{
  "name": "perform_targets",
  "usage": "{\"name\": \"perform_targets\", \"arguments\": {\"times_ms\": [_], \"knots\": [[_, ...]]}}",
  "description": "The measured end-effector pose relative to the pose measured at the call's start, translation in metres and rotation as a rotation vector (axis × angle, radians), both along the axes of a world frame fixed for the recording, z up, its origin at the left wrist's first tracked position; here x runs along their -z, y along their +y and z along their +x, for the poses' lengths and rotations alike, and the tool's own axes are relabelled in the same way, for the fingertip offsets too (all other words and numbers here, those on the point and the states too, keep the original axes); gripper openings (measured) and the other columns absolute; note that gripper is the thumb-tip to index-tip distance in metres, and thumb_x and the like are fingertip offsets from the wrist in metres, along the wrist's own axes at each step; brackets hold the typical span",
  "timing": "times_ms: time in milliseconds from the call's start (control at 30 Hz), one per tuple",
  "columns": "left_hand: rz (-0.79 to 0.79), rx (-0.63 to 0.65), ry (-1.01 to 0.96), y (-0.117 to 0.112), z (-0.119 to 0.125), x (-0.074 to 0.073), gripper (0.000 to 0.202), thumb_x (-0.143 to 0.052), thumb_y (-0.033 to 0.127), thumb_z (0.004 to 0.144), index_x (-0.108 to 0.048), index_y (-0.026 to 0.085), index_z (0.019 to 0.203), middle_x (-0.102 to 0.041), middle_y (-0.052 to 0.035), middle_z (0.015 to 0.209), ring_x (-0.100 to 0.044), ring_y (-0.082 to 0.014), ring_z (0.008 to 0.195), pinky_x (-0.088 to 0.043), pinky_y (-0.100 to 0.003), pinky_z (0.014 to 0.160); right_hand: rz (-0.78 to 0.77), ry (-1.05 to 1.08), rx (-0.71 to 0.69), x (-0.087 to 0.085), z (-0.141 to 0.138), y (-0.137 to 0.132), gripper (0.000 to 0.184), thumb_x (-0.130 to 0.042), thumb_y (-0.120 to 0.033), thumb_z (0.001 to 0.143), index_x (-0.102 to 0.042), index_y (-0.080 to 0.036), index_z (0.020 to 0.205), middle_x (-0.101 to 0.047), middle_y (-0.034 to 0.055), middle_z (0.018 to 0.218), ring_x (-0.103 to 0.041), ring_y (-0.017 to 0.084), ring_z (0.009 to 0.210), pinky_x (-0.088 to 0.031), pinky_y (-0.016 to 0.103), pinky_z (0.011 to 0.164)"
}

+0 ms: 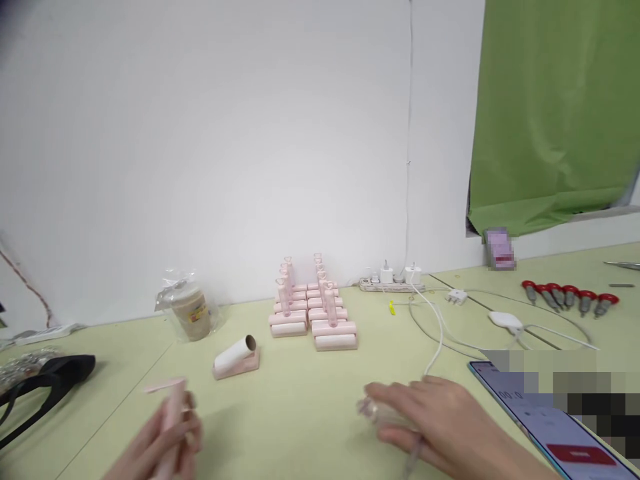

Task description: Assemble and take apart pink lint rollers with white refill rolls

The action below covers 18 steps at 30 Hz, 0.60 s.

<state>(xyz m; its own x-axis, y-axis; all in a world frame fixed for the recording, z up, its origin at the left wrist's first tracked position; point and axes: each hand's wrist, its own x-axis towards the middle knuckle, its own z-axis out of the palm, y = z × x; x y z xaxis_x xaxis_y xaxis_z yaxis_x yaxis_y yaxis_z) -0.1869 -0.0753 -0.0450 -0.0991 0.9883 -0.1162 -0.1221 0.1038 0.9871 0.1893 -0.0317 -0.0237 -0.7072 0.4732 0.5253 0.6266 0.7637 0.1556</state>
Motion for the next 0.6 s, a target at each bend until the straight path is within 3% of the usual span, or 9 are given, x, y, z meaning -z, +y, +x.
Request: {"name": "perform_targets", "arguments": {"times_ms": [67,133,167,233,333,400,500,600], "knots": [[-0.125,0.155,-0.125,0.001,0.035,0.000,0.026,-0.061,0.031,0.069,-0.044,0.019,0.084,-0.057,0.0030,0.059,-0.055,-0.0127,0.046,-0.046,-0.026,0.049,0.172,-0.088,-0.127,-0.008,-0.029,-0.003,0.020,-0.041,-0.033,0.088,-0.054,-0.026,0.101,-0.067,0.0026,0.081,-0.057,0.013,0.051,-0.037,0.024,0.050],[-0.254,0.288,-0.230,0.012,0.078,0.002,0.026,-0.052,0.037,0.074,-0.045,0.016,0.088,-0.062,-0.0045,0.076,-0.062,-0.0165,0.069,-0.047,-0.028,0.069,0.242,-0.149,-0.208,-0.010,-0.059,-0.009,0.024,-0.042,-0.017,0.086,-0.053,-0.028,0.105,-0.065,-0.0002,0.078,-0.055,0.011,0.053,-0.034,0.024,0.051],[-0.273,0.382,-0.222,0.019,0.098,0.003,0.028,-0.049,0.040,0.075,-0.044,0.017,0.090,-0.061,-0.0048,0.081,-0.062,-0.0176,0.074,-0.046,-0.028,0.069,0.265,-0.156,-0.231,-0.009,-0.070,-0.011,0.026,-0.042,-0.014,0.085,-0.053,-0.027,0.105,-0.064,-0.0011,0.076,-0.053,0.011,0.053,-0.032,0.024,0.050],[-0.199,0.438,0.058,0.036,0.127,0.006,0.029,-0.040,0.042,0.079,-0.042,0.016,0.093,-0.057,-0.0039,0.081,-0.059,-0.0167,0.078,-0.045,-0.026,0.069,0.307,-0.137,-0.265,-0.005,-0.081,-0.014,0.025,-0.040,-0.012,0.086,-0.056,-0.023,0.102,-0.062,-0.0017,0.068,-0.050,0.011,0.050,-0.029,0.025,0.047],[-0.093,0.420,0.456,0.068,0.151,0.012,0.035,-0.043,0.036,0.078,-0.034,0.014,0.103,-0.054,-0.0010,0.073,-0.057,-0.0174,0.070,-0.043,-0.029,0.065,0.364,-0.121,-0.267,0.002,-0.070,-0.015,0.032,-0.030,-0.012,0.089,-0.058,-0.017,0.103,-0.060,-0.0003,0.061,-0.047,0.012,0.045,-0.028,0.027,0.046],[-0.055,0.418,0.551,0.093,0.164,0.016,0.042,-0.050,0.029,0.075,-0.030,0.012,0.107,-0.055,-0.0023,0.075,-0.057,-0.0187,0.068,-0.042,-0.031,0.065,0.369,-0.127,-0.247,0.005,-0.050,-0.015,0.037,-0.025,-0.012,0.090,-0.057,-0.015,0.107,-0.058,-0.0004,0.057,-0.046,0.012,0.043,-0.028,0.027,0.044],[0.026,0.419,0.689,0.130,0.199,0.019,0.035,-0.053,0.024,0.074,-0.041,0.011,0.104,-0.057,-0.0085,0.091,-0.055,-0.0214,0.085,-0.040,-0.035,0.076,0.374,-0.107,-0.155,0.012,-0.019,-0.015,0.033,-0.030,-0.013,0.089,-0.056,-0.014,0.110,-0.058,-0.0005,0.057,-0.046,0.011,0.043,-0.030,0.026,0.045],[0.075,0.436,0.805,0.157,0.245,0.018,0.029,-0.057,0.025,0.076,-0.050,0.012,0.101,-0.055,-0.0085,0.105,-0.051,-0.0226,0.097,-0.037,-0.042,0.085,0.371,-0.100,-0.039,0.018,0.002,-0.017,0.032,-0.036,-0.012,0.088,-0.054,-0.015,0.113,-0.058,-0.0004,0.060,-0.046,0.010,0.046,-0.032,0.023,0.047]]}}
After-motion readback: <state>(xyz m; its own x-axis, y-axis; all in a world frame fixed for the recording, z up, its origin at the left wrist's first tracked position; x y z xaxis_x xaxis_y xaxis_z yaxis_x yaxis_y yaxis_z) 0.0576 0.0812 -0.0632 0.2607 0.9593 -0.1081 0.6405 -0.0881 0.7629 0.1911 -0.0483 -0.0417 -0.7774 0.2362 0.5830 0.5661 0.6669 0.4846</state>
